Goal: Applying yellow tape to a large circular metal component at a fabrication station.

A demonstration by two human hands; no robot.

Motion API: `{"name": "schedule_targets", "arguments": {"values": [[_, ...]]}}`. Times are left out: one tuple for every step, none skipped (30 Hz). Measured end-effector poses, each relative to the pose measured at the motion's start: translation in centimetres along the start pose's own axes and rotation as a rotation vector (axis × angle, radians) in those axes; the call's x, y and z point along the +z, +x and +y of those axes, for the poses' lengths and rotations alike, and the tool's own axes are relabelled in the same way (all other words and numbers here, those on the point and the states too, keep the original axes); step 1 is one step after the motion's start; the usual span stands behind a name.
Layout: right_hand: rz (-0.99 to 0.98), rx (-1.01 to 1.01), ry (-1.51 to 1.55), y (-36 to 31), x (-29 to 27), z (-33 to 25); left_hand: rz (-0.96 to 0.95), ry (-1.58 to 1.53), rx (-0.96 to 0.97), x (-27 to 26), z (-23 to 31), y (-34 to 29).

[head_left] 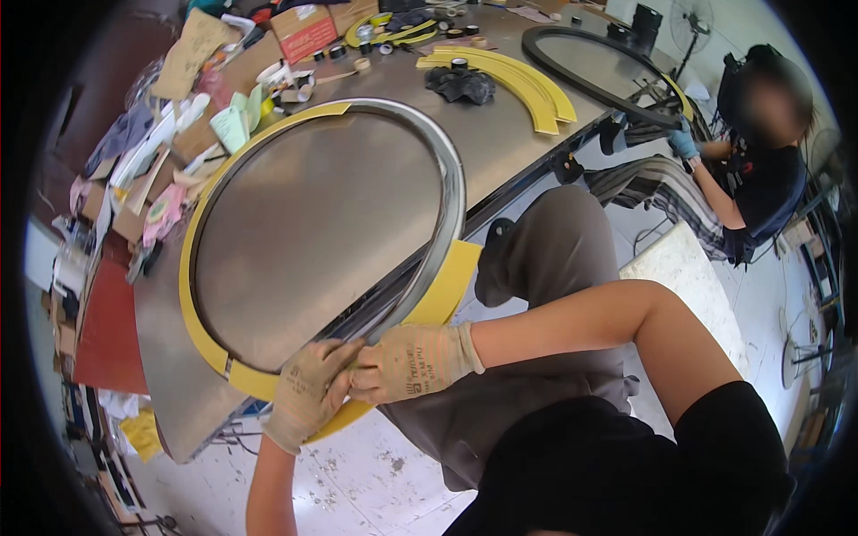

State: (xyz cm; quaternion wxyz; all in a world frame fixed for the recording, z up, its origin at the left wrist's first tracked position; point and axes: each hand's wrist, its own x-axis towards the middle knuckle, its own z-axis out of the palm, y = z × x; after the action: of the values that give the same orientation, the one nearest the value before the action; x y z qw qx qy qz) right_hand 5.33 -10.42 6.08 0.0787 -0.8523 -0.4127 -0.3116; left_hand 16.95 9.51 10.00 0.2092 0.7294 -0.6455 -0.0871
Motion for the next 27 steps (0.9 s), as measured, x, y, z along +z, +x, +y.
{"name": "schedule_targets", "arguments": {"values": [[0.057, -0.033, 0.053, 0.0, -0.5, 0.5, 0.007, 0.034, 0.000, -0.1, 0.2, 0.3], [0.058, -0.019, 0.044, -0.4, -1.2, 0.5, 0.014, 0.066, -0.001, 0.0, 0.2, 0.7], [-0.029, 0.025, 0.059, -0.3, -2.6, -0.4, 0.011, 0.122, 0.028, 0.0, 0.0, 0.5], [-0.117, 0.074, 0.078, -0.6, -3.7, -1.1, 0.003, 0.114, 0.032, 0.0, 0.0, 0.8], [-0.159, -0.003, 0.105, -1.2, -4.1, -1.4, -0.014, 0.114, 0.026, -0.1, 0.1, 1.1], [-0.183, -0.006, 0.166, -1.7, -5.7, -1.8, -0.027, 0.115, 0.013, -0.2, 0.0, 1.0], [-0.209, -0.014, 0.218, -2.0, -8.0, -2.0, -0.065, 0.116, -0.003, -0.1, -0.3, 0.8], [-0.214, -0.014, 0.218, -1.7, -10.5, -1.6, -0.061, 0.114, -0.003, -0.1, -0.3, 0.5], [-0.244, 0.117, 0.291, -1.3, -13.1, -0.4, -0.081, 0.124, -0.056, 0.0, -0.2, 0.4], [-0.272, 0.234, 0.368, -1.6, -14.8, 1.5, -0.096, 0.137, -0.124, 0.1, -0.3, 0.1], [-0.154, 0.437, 0.361, -3.3, -16.2, 3.2, -0.033, 0.158, -0.061, 0.3, -0.4, -0.2], [-0.030, 0.634, 0.357, -4.8, -16.9, 5.3, -0.015, 0.159, -0.073, 0.5, -0.3, -0.6], [0.139, 0.932, 0.426, -5.7, -17.0, 7.2, -0.016, 0.172, -0.080, 0.7, -0.3, -0.8], [0.327, 1.251, 0.486, -7.3, -17.1, 9.3, -0.037, 0.178, -0.073, 0.9, -0.4, -0.1], [0.303, 1.330, 0.399, -8.5, -17.1, 11.8, -0.033, 0.217, -0.073, 1.3, -0.4, -0.1], [0.284, 1.407, 0.310, -9.8, -16.9, 14.4, -0.034, 0.219, -0.066, 1.5, -0.4, -0.2], [0.286, 1.474, 0.296, -11.3, -15.5, 16.9, -0.045, 0.208, -0.094, 1.7, -0.6, -0.3], [0.282, 1.539, 0.289, -12.3, -13.8, 19.1, -0.056, 0.195, -0.130, 2.0, -0.6, -0.6], [0.286, 1.542, 0.293, -12.4, -12.6, 20.7, -0.062, 0.197, -0.130, 2.4, -0.7, -0.7], [0.242, 1.609, 0.274, -12.3, -11.3, 22.2, 0.026, 0.265, -0.089, 2.9, -0.8, -0.6], [0.191, 1.678, 0.258, -12.1, -9.9, 23.3, 0.110, 0.328, -0.049, 3.1, -0.7, -0.7], [0.191, 1.688, 0.265, -11.8, -8.8, 23.9, 0.099, 0.325, -0.049, 3.2, -0.5, -0.6], [0.204, 1.725, 0.222, -11.6, -7.8, 24.3, 0.104, 0.349, -0.055, 3.3, -0.4, -0.6], [0.214, 1.756, 0.174, -11.5, -7.5, 25.0, 0.117, 0.375, -0.063, 3.2, -0.4, -0.3], [0.127, 1.737, 0.090, -11.6, -7.5, 25.5, 0.113, 0.371, -0.061, 3.1, -0.4, -0.2], [0.126, 1.743, 0.089, -11.6, -7.6, 26.2, 0.093, 0.383, -0.057, 2.8, -0.4, -0.1], [0.067, 1.710, -0.024, -11.4, -7.7, 26.6, 0.070, 0.394, -0.050, 2.6, -0.6, -0.1]]}}
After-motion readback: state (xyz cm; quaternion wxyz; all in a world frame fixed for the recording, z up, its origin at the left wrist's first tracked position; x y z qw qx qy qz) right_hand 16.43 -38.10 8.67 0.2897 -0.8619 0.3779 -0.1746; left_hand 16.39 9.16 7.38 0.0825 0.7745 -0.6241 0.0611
